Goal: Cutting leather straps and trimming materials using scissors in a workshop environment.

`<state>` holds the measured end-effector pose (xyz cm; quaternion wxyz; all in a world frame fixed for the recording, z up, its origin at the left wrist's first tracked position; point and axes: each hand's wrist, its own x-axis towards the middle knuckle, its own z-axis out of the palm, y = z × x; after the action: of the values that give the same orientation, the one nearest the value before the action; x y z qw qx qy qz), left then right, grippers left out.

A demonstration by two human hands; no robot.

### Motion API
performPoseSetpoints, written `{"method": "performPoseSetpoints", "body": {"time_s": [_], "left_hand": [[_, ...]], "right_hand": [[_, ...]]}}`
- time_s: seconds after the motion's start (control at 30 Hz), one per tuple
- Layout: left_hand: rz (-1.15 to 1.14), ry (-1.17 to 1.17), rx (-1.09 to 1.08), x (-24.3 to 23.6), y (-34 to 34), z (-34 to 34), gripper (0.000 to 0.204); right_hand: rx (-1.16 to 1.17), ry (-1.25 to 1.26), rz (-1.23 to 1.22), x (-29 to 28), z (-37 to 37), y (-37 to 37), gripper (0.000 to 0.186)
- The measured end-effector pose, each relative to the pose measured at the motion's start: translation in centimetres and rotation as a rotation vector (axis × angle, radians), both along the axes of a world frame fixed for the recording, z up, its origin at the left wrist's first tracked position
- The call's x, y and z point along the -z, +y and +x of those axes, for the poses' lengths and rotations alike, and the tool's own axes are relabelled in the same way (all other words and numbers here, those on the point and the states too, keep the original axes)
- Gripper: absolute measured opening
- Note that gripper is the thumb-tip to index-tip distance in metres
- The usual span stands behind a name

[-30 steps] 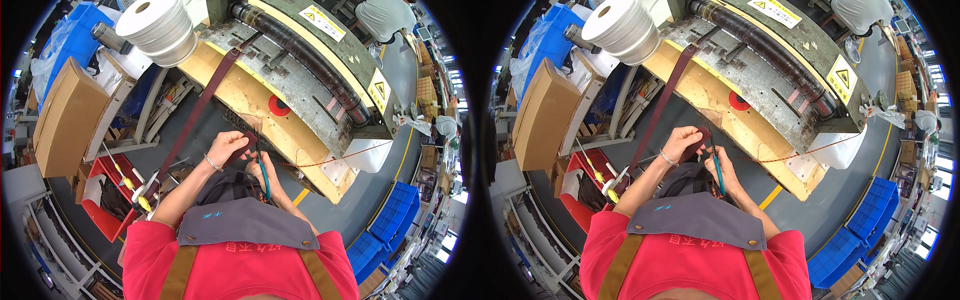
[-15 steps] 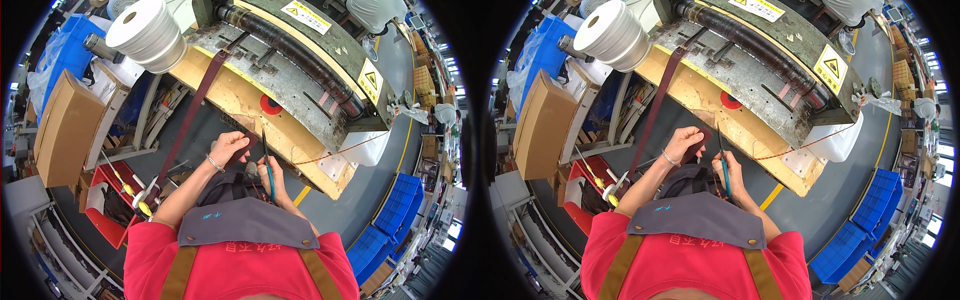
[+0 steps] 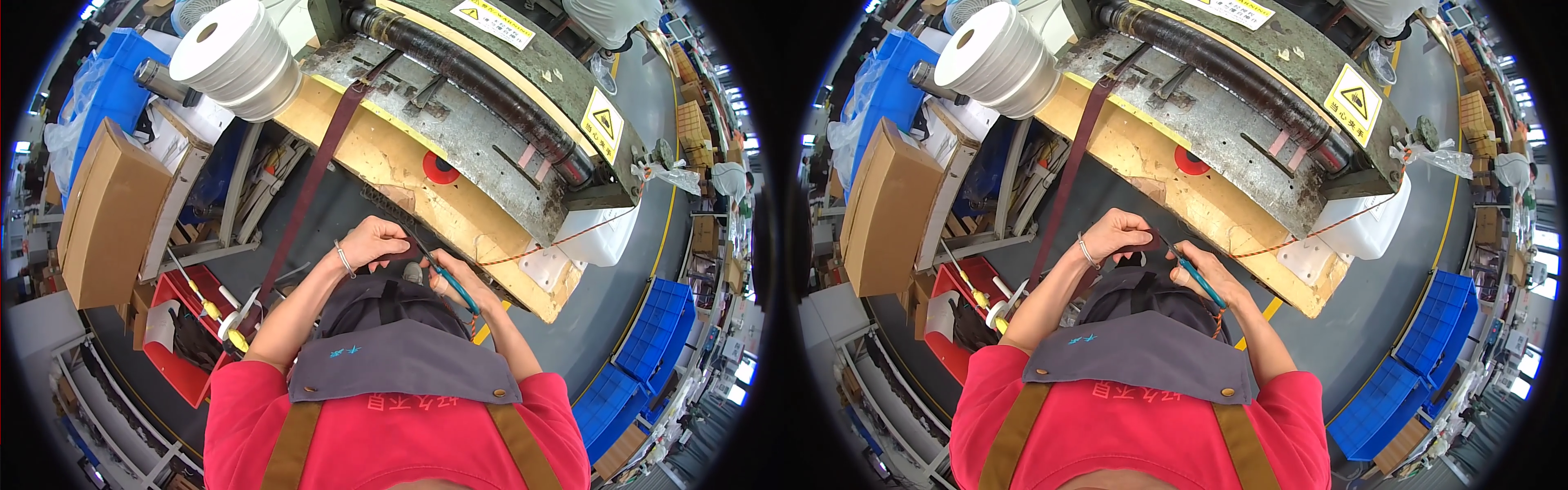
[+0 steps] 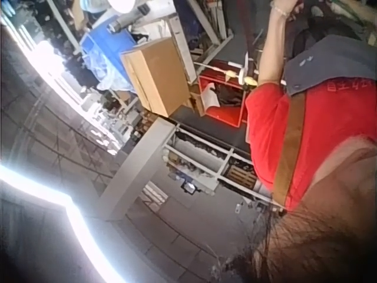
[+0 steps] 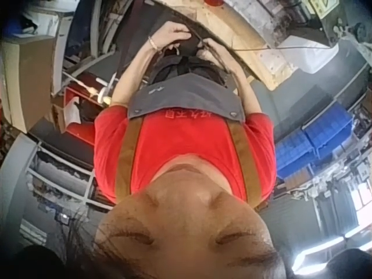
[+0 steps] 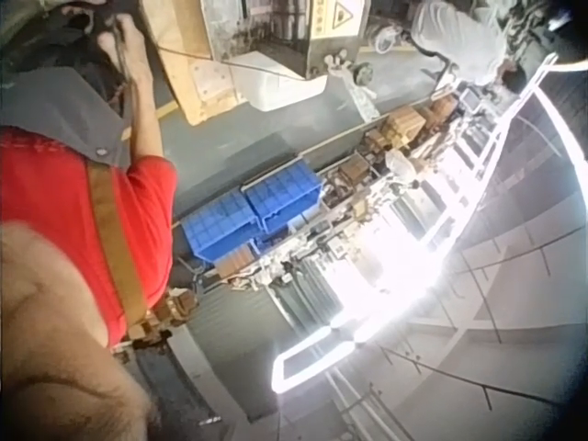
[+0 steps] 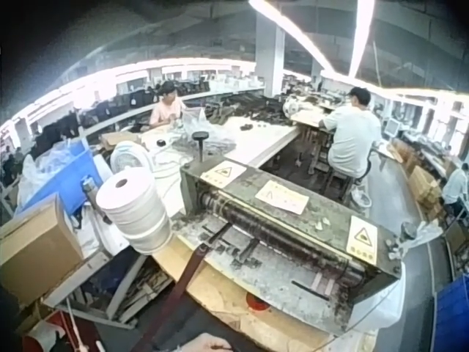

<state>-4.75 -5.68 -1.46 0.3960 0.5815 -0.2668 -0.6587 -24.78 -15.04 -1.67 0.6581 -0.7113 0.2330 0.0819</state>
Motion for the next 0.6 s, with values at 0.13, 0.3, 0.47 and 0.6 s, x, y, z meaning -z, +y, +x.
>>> {"method": "performPoseSetpoints", "body": {"time_s": [0.13, 0.3, 0.47, 0.6], "left_hand": [[0.004, -0.037, 0.007, -0.2, 0.0, 0.1, 0.012], [0.002, -0.062, 0.024, -0.3, -0.2, 0.2, 0.012], [-0.020, -0.062, 0.056, -0.1, -0.5, 0.5, 0.014], [-0.078, 0.115, -0.122, 0.4, -0.2, 0.3, 0.015]], "right_hand": [[-0.010, -0.005, -0.016, -0.2, 0.3, -0.2, 0.046], [0.017, -0.033, -0.037, 0.2, 0.1, -0.5, 0.042], [0.100, 0.013, -0.094, 0.7, -1.0, -0.4, 0.035], [0.244, 0.017, -0.062, -1.4, -0.6, -0.5, 0.027]]}}
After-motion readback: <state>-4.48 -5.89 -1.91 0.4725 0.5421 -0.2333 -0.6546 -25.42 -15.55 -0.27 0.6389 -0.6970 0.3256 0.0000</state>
